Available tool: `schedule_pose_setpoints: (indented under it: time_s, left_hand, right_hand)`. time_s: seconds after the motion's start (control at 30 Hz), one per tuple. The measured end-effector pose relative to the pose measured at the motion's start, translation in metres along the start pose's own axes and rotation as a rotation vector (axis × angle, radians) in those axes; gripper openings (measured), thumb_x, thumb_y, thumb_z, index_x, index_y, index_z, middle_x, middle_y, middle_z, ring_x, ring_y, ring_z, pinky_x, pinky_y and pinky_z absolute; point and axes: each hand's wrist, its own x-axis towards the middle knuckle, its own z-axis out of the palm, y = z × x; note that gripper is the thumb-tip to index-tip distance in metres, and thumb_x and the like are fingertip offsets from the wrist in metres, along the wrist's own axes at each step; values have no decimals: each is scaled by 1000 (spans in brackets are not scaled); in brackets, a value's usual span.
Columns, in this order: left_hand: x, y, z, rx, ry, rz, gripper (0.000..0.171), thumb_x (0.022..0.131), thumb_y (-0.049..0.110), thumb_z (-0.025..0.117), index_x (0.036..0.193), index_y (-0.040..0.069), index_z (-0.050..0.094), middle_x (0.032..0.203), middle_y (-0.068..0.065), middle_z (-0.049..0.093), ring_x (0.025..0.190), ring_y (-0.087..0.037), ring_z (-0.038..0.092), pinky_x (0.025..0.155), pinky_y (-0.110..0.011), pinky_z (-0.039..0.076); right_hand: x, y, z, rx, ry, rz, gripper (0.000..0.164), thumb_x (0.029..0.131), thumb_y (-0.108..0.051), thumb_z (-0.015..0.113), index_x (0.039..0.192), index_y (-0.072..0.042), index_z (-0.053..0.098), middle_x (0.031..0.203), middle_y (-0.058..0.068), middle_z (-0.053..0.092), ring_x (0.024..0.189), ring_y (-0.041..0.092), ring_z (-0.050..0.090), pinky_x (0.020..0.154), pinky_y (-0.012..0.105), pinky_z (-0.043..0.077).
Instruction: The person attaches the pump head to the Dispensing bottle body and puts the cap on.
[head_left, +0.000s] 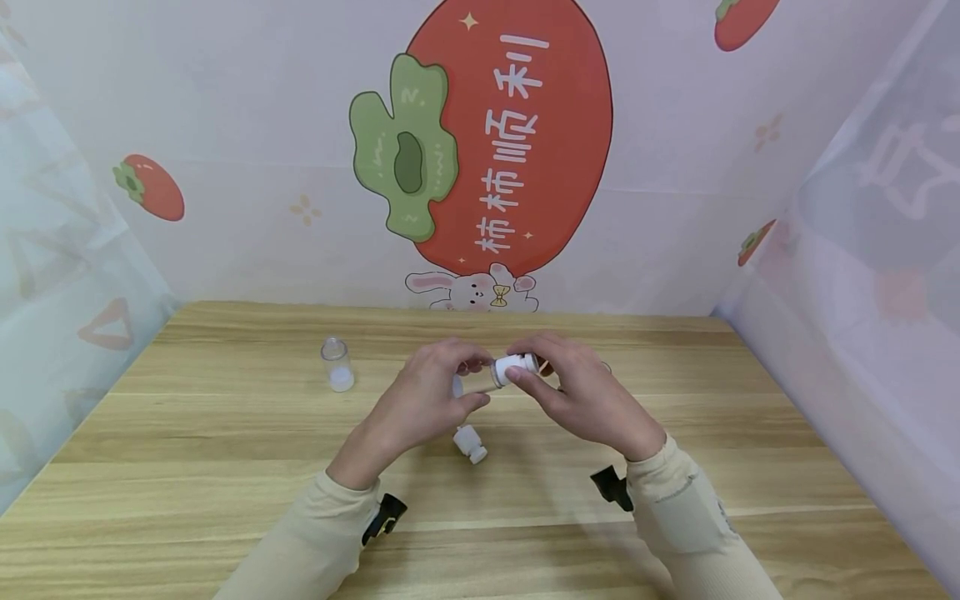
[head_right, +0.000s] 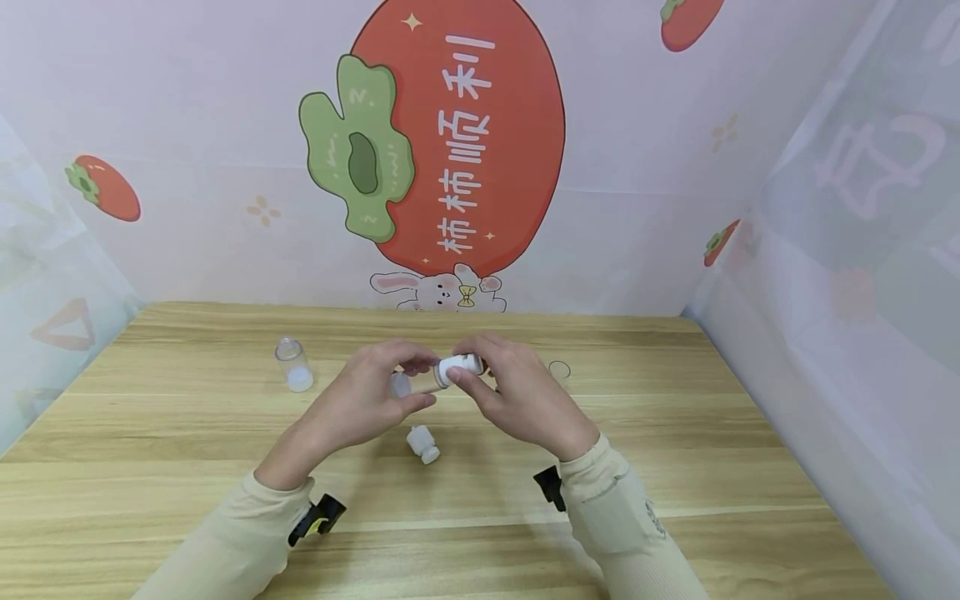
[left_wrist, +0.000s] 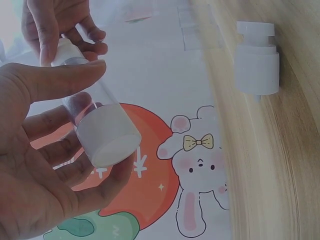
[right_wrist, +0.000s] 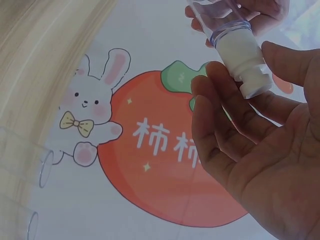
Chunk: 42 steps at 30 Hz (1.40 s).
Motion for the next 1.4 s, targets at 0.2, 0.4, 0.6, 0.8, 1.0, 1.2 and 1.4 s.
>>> schedule_pose_setpoints:
  time_s: [0.2, 0.4, 0.6, 0.8, 1.0, 1.2, 1.4]
  left_hand:
    - [0, 1, -1, -2, -7, -14, 35, 78, 5, 87, 110, 7, 74, 99, -2, 68, 89, -18, 61, 80, -35, 52]
    - [1, -1, -1, -20, -22, -21, 34, 78, 5, 87, 110, 7, 74, 97, -1, 66, 87, -17, 59, 78, -33, 51]
    - [1, -6, -1, -80, -61, -21, 33, 80, 6, 86, 110, 7, 73, 97, 1, 65, 89, -16, 59, 82, -38, 54]
    - [2, -8, -2, -127, -87, -35, 33, 81, 5, 85, 112, 5, 72, 99, -1, 67, 90, -18, 60, 85, -43, 55]
    - [2, -9, -2, -148, -104, -56, 35, 82, 5, 84, 114, 4, 71, 101, -2, 67, 92, -19, 60, 87, -44, 54]
    - [2, -9, -2, -149, -116, -71, 35, 83, 5, 83, 116, 4, 71, 102, -1, 67, 92, -18, 60, 86, -38, 52]
    - [2, -9, -2, -150, -109, -65, 34, 83, 5, 83, 115, 5, 71, 102, -1, 67, 93, -18, 60, 87, -40, 52]
  right_hand:
    - [0, 0, 0, -17, 1, 25, 24, 99, -21, 68, 120, -10, 68, 105, -6, 67, 89, 11, 62, 83, 38, 56]
    - [0, -1, -2, -22, 3, 37, 29, 98, -22, 70, 123, -9, 66, 109, -6, 66, 93, 10, 62, 86, 34, 54]
    - [0, -1, -4, -11, 4, 17, 31, 98, -24, 70, 126, -11, 65, 112, -6, 65, 95, 11, 62, 85, 34, 54]
    - [0, -1, -4, -15, 9, -35, 33, 95, -18, 74, 126, -10, 64, 115, -5, 65, 95, 10, 61, 84, 36, 54]
    - [1, 2, -4, -13, 9, -85, 36, 90, -8, 77, 124, -9, 65, 115, -4, 66, 95, 10, 61, 85, 40, 55]
    - [1, 1, -4, -5, 5, -122, 36, 88, -2, 78, 121, -11, 66, 115, -4, 66, 96, 9, 61, 85, 36, 53]
    - [1, 1, -3, 1, 3, -121, 34, 88, 0, 77, 119, -10, 67, 114, -4, 67, 96, 10, 62, 83, 34, 55]
